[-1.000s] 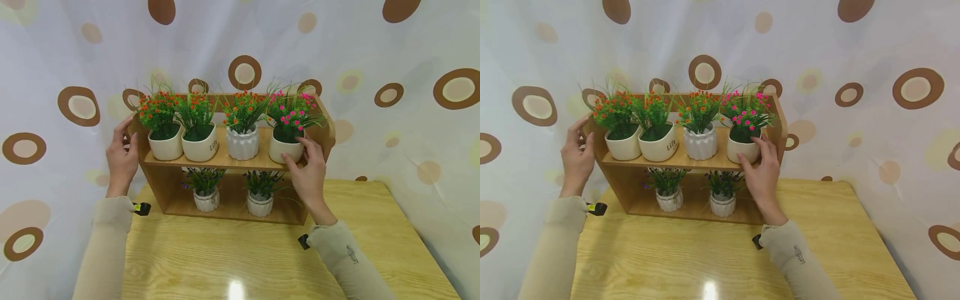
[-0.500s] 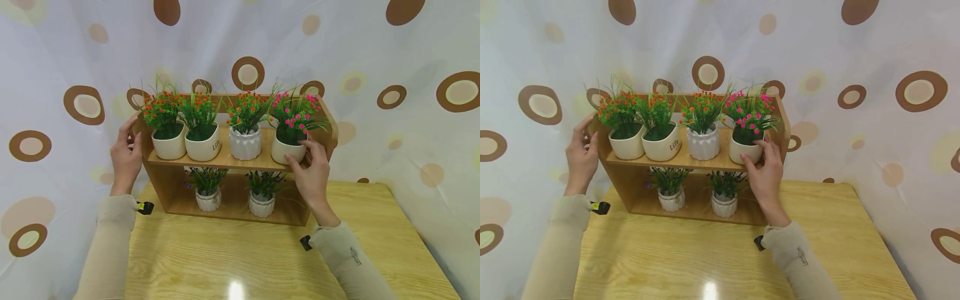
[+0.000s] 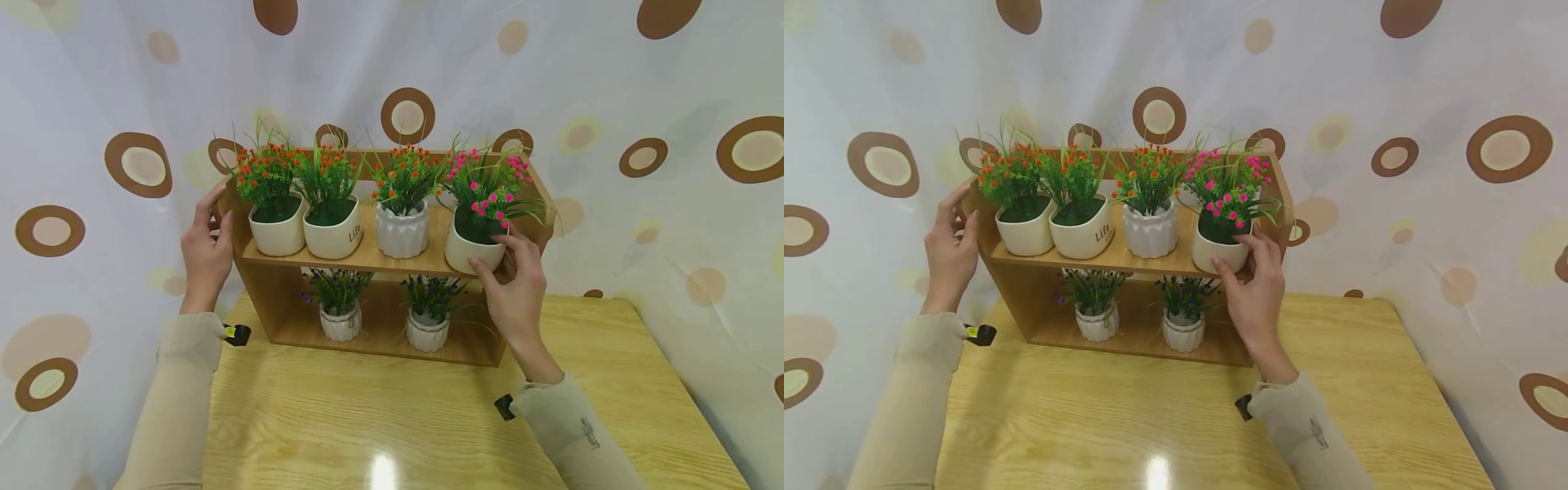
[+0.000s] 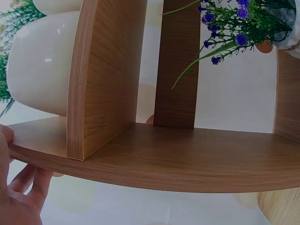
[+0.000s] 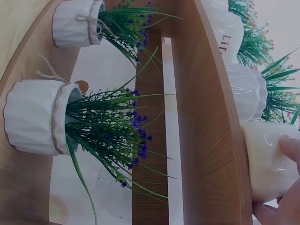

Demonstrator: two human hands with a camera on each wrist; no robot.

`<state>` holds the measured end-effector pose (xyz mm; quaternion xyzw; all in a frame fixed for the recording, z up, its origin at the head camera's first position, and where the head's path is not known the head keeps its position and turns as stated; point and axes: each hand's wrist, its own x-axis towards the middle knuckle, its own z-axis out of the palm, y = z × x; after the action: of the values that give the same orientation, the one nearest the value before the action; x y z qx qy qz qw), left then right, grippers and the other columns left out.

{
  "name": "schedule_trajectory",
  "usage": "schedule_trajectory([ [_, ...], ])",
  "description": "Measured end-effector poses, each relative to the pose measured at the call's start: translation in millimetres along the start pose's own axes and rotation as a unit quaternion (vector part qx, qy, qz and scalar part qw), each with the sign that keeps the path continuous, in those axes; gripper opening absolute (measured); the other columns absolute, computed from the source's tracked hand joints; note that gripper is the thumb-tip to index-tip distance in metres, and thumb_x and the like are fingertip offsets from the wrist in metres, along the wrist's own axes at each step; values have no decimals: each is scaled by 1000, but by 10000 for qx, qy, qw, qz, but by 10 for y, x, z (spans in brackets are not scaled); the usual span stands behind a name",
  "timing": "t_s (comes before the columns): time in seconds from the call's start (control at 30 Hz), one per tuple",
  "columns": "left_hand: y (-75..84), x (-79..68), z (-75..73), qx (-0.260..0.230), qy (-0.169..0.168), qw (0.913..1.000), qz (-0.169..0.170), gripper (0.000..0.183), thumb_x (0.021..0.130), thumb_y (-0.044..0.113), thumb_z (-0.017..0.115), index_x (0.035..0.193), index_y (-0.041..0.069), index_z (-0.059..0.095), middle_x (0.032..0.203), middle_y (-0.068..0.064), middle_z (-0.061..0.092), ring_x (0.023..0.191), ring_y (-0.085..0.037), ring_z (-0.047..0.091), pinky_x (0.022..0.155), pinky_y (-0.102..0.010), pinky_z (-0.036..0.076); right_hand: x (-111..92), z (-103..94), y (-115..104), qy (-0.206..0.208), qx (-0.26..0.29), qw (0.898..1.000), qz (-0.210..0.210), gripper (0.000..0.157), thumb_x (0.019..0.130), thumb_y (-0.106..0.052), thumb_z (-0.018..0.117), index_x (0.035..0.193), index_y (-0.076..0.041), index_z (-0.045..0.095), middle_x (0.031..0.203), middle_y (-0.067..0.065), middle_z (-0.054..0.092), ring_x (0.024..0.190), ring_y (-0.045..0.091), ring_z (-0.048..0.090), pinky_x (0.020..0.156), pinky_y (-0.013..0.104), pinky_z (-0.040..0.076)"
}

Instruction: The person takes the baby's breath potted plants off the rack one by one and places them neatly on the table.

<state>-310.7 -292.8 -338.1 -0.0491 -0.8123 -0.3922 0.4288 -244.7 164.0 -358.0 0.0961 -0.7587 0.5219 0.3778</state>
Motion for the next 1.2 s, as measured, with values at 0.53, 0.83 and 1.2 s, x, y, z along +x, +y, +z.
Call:
schedule_trajectory([
  [0.53,11,4,-4,-15,-79,10000,-40,47,108,22,53,150,42,51,97,-4,48,95,-32,67,73,-10,42,-200,-204,-103,-139,-5,9999,36,46,86,-4,83,127,4,64,145,16,53,138,33,56,109,34,46],
  [0.83,2,12,-10,-9,-46,10000,-70,47,108,22,53,150,42,51,94,0,48,96,-34,69,72,-8,42,-387,-359,-176,-208,4,9998,19,48,82,2,84,126,6,64,138,13,56,129,20,61,102,16,47],
  [1.2,19,2,-13,22,-14,10000,-34,46,108,21,53,150,41,51,94,-4,49,91,-29,65,74,-8,42,-706,-521,-222,-334,225,9990,-168,48,76,15,82,121,7,66,131,-14,53,130,0,56,101,14,47],
])
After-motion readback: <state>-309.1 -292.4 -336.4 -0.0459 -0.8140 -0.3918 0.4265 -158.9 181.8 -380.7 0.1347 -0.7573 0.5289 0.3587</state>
